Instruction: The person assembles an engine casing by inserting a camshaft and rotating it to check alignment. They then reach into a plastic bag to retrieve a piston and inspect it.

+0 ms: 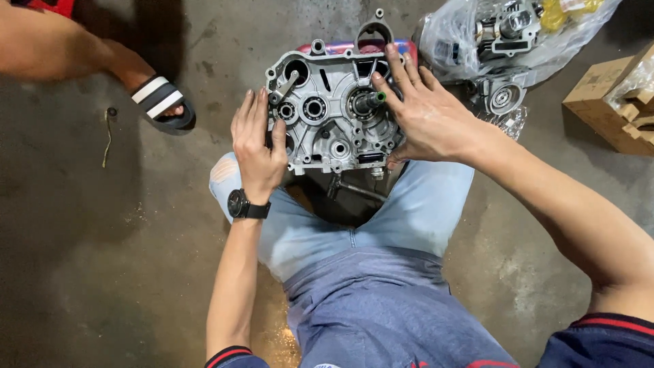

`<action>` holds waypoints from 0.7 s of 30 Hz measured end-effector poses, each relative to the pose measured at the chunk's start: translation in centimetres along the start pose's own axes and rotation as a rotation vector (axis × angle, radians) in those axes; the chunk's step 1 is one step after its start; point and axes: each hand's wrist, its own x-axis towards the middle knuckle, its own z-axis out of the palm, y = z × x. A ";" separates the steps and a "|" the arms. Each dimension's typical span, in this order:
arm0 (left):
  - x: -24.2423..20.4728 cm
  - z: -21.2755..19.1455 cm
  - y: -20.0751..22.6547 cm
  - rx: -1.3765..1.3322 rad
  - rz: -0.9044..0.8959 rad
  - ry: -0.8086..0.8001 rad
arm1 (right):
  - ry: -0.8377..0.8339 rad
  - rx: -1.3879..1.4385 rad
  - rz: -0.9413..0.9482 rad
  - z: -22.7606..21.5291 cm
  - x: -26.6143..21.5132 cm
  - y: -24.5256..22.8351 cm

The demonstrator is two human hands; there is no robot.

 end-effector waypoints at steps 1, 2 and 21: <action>0.4 -0.1 0.3 0.001 -0.004 -0.002 | -0.003 0.002 -0.002 -0.3 0.1 0.0; 0.5 -0.2 0.5 -0.034 -0.023 0.005 | -0.043 -0.018 0.011 -0.4 0.2 -0.1; 4.4 -0.3 1.1 0.014 -0.162 -0.082 | -0.119 -0.002 0.043 -1.1 1.0 -0.5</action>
